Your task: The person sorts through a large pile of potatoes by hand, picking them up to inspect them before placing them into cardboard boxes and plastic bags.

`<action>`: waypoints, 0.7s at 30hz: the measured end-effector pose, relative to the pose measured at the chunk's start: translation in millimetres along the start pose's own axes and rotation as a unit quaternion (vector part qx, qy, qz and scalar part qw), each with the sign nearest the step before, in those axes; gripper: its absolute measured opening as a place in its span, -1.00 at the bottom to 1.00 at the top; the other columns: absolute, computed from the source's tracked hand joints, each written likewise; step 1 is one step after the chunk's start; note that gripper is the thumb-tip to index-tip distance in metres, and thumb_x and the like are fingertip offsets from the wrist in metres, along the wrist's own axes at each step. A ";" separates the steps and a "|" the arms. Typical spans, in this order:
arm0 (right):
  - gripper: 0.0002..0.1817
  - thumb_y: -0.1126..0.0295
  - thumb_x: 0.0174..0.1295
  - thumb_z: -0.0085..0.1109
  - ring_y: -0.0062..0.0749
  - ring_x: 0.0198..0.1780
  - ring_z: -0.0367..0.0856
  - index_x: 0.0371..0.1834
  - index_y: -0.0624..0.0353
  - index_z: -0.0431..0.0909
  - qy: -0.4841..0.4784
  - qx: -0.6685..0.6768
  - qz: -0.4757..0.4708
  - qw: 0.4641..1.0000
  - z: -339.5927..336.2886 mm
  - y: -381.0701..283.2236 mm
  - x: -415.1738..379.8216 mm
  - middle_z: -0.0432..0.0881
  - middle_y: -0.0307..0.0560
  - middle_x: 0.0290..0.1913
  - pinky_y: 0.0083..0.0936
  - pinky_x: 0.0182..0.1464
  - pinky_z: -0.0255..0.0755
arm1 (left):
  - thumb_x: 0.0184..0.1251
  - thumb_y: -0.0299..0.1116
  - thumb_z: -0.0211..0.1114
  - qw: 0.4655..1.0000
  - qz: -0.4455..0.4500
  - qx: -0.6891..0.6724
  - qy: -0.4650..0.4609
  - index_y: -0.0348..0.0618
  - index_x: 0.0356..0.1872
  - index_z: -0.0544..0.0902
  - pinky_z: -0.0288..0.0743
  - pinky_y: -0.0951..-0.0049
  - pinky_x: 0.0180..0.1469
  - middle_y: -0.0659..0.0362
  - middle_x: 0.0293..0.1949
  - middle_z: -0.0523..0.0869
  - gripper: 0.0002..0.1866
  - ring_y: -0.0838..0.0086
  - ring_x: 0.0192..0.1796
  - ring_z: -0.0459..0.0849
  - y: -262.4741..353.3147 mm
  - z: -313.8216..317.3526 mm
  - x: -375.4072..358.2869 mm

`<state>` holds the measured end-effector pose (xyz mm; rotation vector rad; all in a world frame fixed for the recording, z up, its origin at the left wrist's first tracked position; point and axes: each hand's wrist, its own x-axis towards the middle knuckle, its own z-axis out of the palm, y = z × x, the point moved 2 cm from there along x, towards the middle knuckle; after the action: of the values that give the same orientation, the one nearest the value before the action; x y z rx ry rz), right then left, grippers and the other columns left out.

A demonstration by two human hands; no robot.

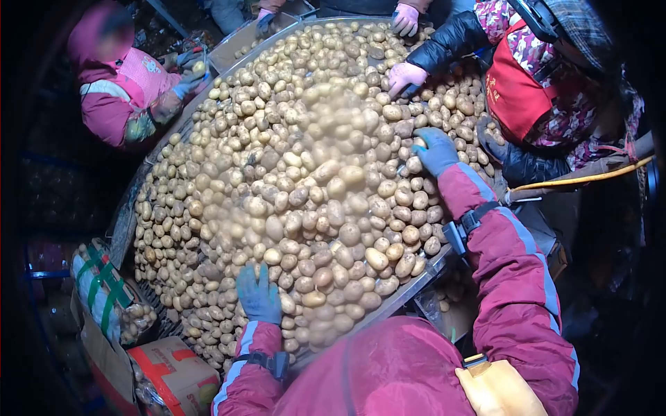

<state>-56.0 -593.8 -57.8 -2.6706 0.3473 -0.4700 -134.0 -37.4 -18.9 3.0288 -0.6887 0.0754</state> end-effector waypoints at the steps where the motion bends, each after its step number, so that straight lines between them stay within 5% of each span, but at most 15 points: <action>1: -0.67 0.19 0.19 0.31 -0.05 0.14 0.61 -0.04 0.09 0.67 0.030 0.002 0.014 0.999 -4.1 -1.1 0.9 0.68 0.06 0.03 -0.11 0.23 0.45 | 0.27 -0.28 0.27 1.000 -0.002 0.000 0.002 -0.12 0.38 0.53 0.12 -0.15 0.52 -0.12 0.45 0.41 -0.40 -0.07 0.49 0.32 0.1 -0.8 0.4; 6: -0.59 0.20 0.17 0.32 0.11 0.20 0.57 0.04 0.16 0.64 0.023 0.126 -0.086 0.988 -27.8 -72.3 -71.1 0.64 0.15 0.14 -0.10 0.32 0.41 | 0.25 -0.31 0.28 1.000 -0.007 -0.010 0.003 -0.13 0.37 0.53 0.13 -0.13 0.52 -0.11 0.44 0.41 -0.40 -0.05 0.47 0.34 -0.2 -2.7 0.7; 7: -0.48 0.12 0.14 0.38 0.15 0.28 0.51 0.12 0.16 0.63 -0.045 0.116 -0.076 0.989 -17.0 -67.4 -87.0 0.61 0.14 0.20 -0.09 0.41 0.35 | 0.25 -0.32 0.28 1.000 -0.005 -0.011 0.004 -0.13 0.38 0.53 0.14 -0.13 0.52 -0.11 0.44 0.41 -0.40 -0.05 0.47 0.34 -0.8 -2.4 0.6; 12: -0.25 -0.06 0.05 0.47 0.04 0.39 0.42 0.29 0.05 0.55 -0.037 -0.008 -0.075 0.996 -10.2 -34.7 -97.1 0.58 0.04 0.26 -0.08 0.49 0.20 | 0.23 -0.33 0.29 1.000 0.004 0.003 0.014 -0.12 0.39 0.52 0.15 -0.10 0.52 -0.09 0.45 0.41 -0.38 -0.04 0.48 0.33 0.8 -3.0 -0.6; 17: -0.41 0.20 0.02 0.43 -0.05 0.32 0.48 0.21 -0.07 0.60 -0.074 -0.050 -0.063 0.994 -18.3 -20.2 -81.3 0.62 -0.07 0.20 -0.08 0.37 0.29 | 0.28 -0.29 0.26 1.000 -0.015 0.002 0.006 -0.07 0.43 0.49 0.10 -0.08 0.55 -0.08 0.48 0.36 -0.37 -0.03 0.50 0.31 -1.5 0.3 -4.5; 21: -0.59 0.24 0.09 0.43 -0.07 0.22 0.57 0.03 0.06 0.67 -0.030 -0.074 -0.025 0.996 -12.1 3.4 -73.5 0.67 0.00 0.12 -0.19 0.27 0.41 | 0.31 -0.26 0.24 1.000 -0.021 0.002 0.006 -0.02 0.47 0.45 0.07 -0.07 0.56 -0.06 0.48 0.36 -0.35 -0.02 0.51 0.28 -3.0 -2.0 -8.5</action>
<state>-128.1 -578.5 -68.8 -2.8365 0.3090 -0.3906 -140.5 -30.9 -17.4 3.0427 -0.6254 0.0932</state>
